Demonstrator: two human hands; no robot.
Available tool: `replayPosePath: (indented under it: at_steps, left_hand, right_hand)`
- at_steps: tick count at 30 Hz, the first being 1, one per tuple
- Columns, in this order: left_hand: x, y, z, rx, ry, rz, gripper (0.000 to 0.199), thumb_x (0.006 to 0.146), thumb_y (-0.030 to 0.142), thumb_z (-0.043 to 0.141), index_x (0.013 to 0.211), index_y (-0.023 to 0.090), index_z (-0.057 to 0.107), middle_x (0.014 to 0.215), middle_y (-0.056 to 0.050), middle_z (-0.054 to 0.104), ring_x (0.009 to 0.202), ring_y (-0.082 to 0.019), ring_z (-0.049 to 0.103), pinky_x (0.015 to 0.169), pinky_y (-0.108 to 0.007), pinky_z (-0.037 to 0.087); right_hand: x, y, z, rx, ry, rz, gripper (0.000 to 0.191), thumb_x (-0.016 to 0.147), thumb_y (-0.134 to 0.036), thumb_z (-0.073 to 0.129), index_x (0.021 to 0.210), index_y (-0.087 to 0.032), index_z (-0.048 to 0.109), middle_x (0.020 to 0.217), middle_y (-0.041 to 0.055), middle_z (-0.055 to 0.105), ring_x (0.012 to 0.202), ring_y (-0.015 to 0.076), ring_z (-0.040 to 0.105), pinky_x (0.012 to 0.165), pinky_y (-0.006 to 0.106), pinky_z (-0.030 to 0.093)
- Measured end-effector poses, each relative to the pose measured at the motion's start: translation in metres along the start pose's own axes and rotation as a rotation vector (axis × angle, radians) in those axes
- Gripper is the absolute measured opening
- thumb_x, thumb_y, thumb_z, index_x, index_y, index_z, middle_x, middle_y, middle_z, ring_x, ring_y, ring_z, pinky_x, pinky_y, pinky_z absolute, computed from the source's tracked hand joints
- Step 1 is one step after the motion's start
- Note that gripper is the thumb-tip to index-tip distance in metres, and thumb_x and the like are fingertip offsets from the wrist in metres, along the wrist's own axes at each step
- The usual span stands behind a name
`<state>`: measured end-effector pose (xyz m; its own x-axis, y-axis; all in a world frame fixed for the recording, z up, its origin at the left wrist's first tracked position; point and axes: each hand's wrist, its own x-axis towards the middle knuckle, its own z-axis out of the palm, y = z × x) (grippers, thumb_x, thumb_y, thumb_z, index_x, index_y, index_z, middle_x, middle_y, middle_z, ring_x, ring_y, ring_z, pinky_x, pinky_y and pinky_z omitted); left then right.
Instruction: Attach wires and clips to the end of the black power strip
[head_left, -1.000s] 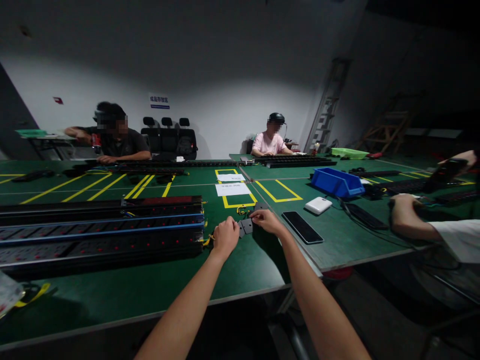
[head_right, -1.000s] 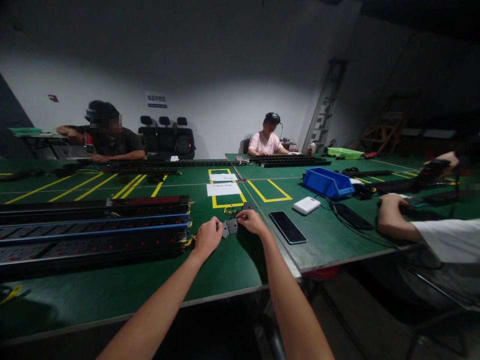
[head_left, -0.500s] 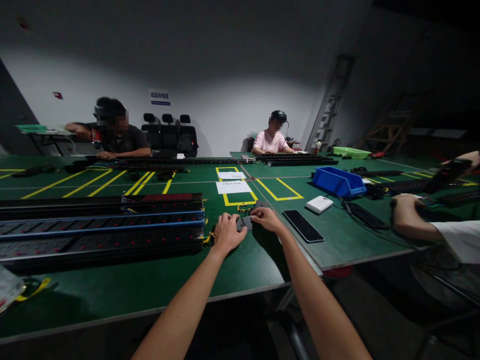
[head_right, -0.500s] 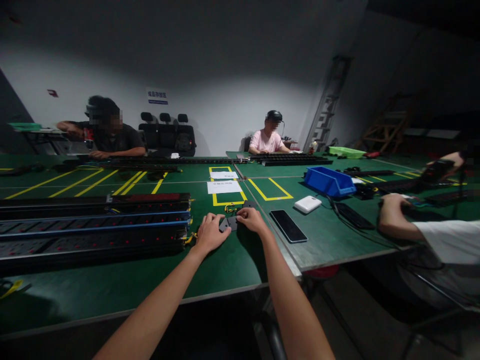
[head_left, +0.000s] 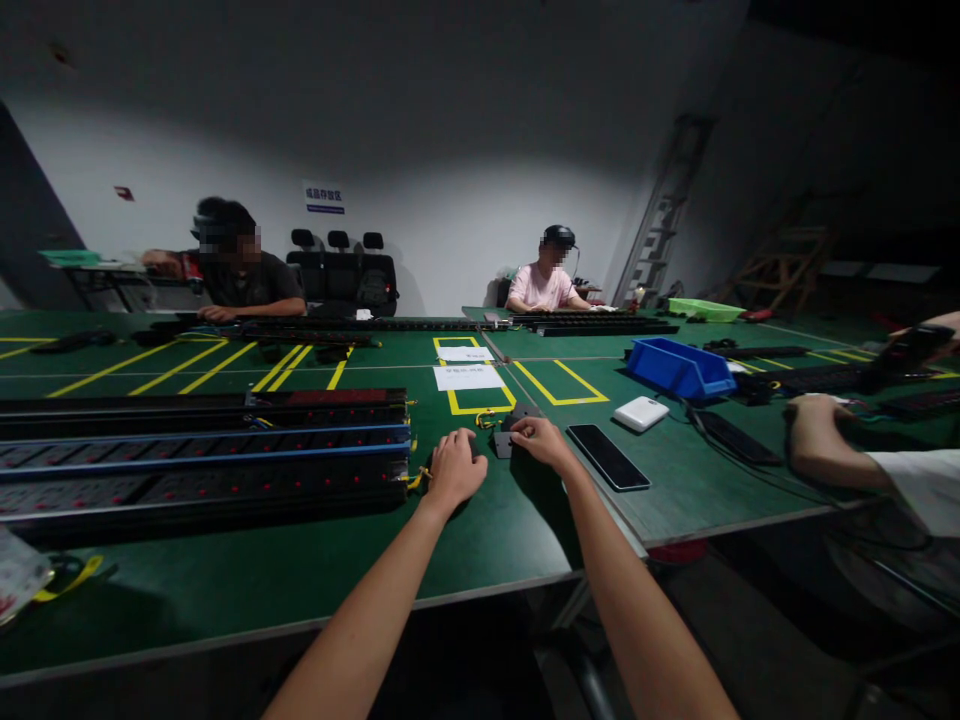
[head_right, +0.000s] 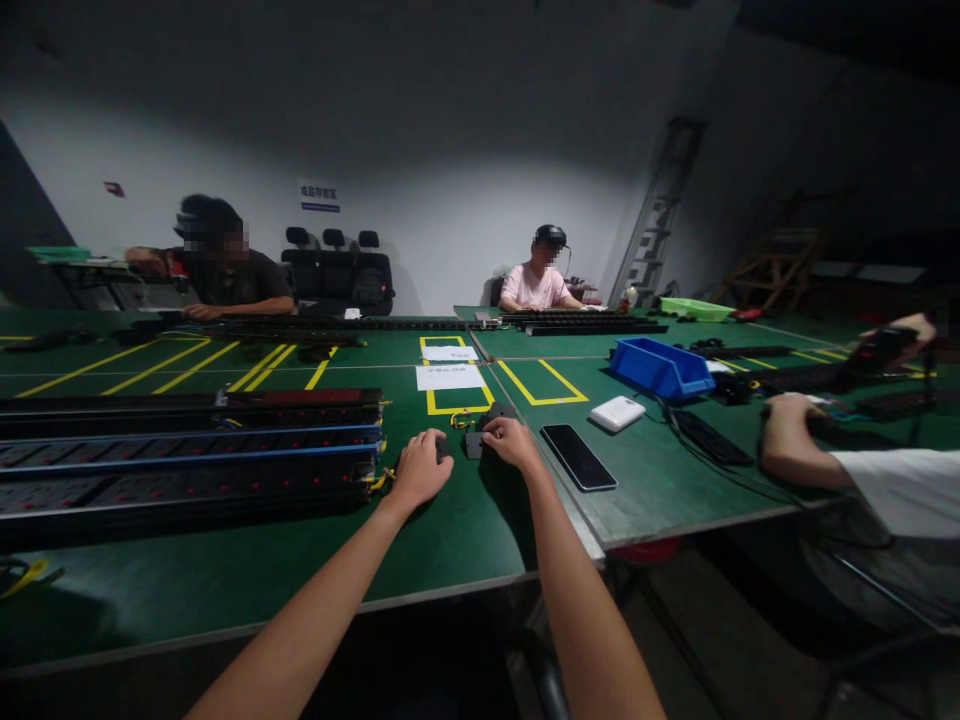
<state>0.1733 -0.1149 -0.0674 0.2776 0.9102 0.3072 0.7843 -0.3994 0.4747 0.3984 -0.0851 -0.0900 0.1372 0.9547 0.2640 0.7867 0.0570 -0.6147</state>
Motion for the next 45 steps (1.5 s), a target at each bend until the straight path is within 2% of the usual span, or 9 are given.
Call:
replayPosePath:
  at_steps: [4,6,9,12,18,24,33,39,45]
  left_hand:
    - [0.001,-0.005,0.004,-0.003,0.016,0.045,0.032,0.086,0.028,0.055,0.115,0.017,0.065,0.131,-0.013,0.060,0.124,-0.026,0.052,0.108,-0.037,0.040]
    - [0.001,-0.007,0.006,0.021,0.013,0.044,0.038,0.088,0.032,0.056,0.121,0.015,0.065,0.141,-0.017,0.054,0.132,-0.028,0.047,0.111,-0.039,0.037]
    - [0.001,-0.007,0.008,0.062,-0.006,0.041,0.043,0.090,0.025,0.052,0.130,0.012,0.062,0.145,-0.020,0.049,0.134,-0.029,0.045,0.112,-0.039,0.037]
    - [0.000,-0.007,0.007,0.078,0.023,0.028,0.041,0.094,0.024,0.047,0.130,0.012,0.062,0.140,-0.020,0.050,0.130,-0.028,0.048,0.110,-0.038,0.038]
    - [-0.004,-0.001,0.000,0.076,0.049,-0.027,0.035,0.092,0.039,0.057,0.115,0.015,0.068,0.117,-0.014,0.054,0.107,-0.024,0.058,0.096,-0.033,0.046]
    - [-0.009,0.008,-0.006,0.147,-0.007,0.033,0.025,0.095,0.027,0.048,0.114,0.020,0.061,0.106,-0.010,0.060,0.099,-0.022,0.061,0.085,-0.032,0.048]
    - [-0.008,0.006,-0.006,0.139,0.029,0.047,0.028,0.093,0.044,0.054,0.103,0.022,0.068,0.103,-0.010,0.062,0.107,-0.026,0.054,0.095,-0.037,0.043]
    - [-0.005,0.003,-0.002,0.050,0.024,0.071,0.023,0.086,0.030,0.057,0.103,0.020,0.068,0.103,-0.009,0.060,0.103,-0.023,0.056,0.092,-0.032,0.045]
    - [-0.004,0.001,-0.001,0.006,0.018,0.069,0.022,0.085,0.029,0.058,0.102,0.020,0.067,0.103,-0.008,0.059,0.101,-0.021,0.058,0.090,-0.030,0.047]
  right_hand:
    - [0.000,-0.001,0.000,-0.005,0.012,-0.008,0.022,0.078,-0.035,0.065,0.090,-0.019,0.075,0.071,0.0023,0.068,0.066,0.0165,0.061,0.061,0.026,0.041]
    - [0.000,-0.001,0.000,0.009,0.011,-0.010,0.023,0.077,-0.035,0.066,0.089,-0.018,0.075,0.070,0.0021,0.068,0.065,0.0160,0.061,0.060,0.025,0.041]
    - [0.000,0.000,-0.001,0.061,-0.033,-0.037,0.024,0.076,-0.036,0.066,0.089,-0.017,0.075,0.069,0.0020,0.066,0.063,0.0152,0.058,0.058,0.024,0.040]
    - [0.000,0.000,-0.003,0.121,-0.106,-0.075,0.026,0.075,-0.035,0.065,0.090,-0.015,0.075,0.067,0.0015,0.065,0.061,0.0145,0.056,0.057,0.024,0.040]
    - [0.000,-0.003,-0.003,0.179,-0.191,-0.129,0.029,0.076,-0.036,0.065,0.092,-0.014,0.076,0.068,0.0017,0.064,0.062,0.0141,0.054,0.058,0.024,0.040]
    - [0.001,-0.001,-0.001,0.140,-0.121,-0.108,0.030,0.076,-0.037,0.065,0.092,-0.014,0.076,0.070,0.0024,0.065,0.063,0.0148,0.055,0.059,0.025,0.040]
    - [0.000,0.002,-0.001,0.200,-0.151,-0.128,0.029,0.077,-0.035,0.065,0.095,-0.015,0.076,0.075,0.0038,0.069,0.068,0.0167,0.060,0.062,0.025,0.046]
    - [0.000,-0.004,0.001,0.233,-0.114,-0.108,0.024,0.078,-0.029,0.066,0.095,-0.016,0.076,0.084,0.0076,0.074,0.077,0.0201,0.068,0.068,0.027,0.051]
    - [0.001,-0.005,0.008,0.225,-0.054,-0.091,0.022,0.079,-0.024,0.066,0.096,-0.017,0.076,0.093,0.0088,0.077,0.082,0.0216,0.070,0.073,0.030,0.053]
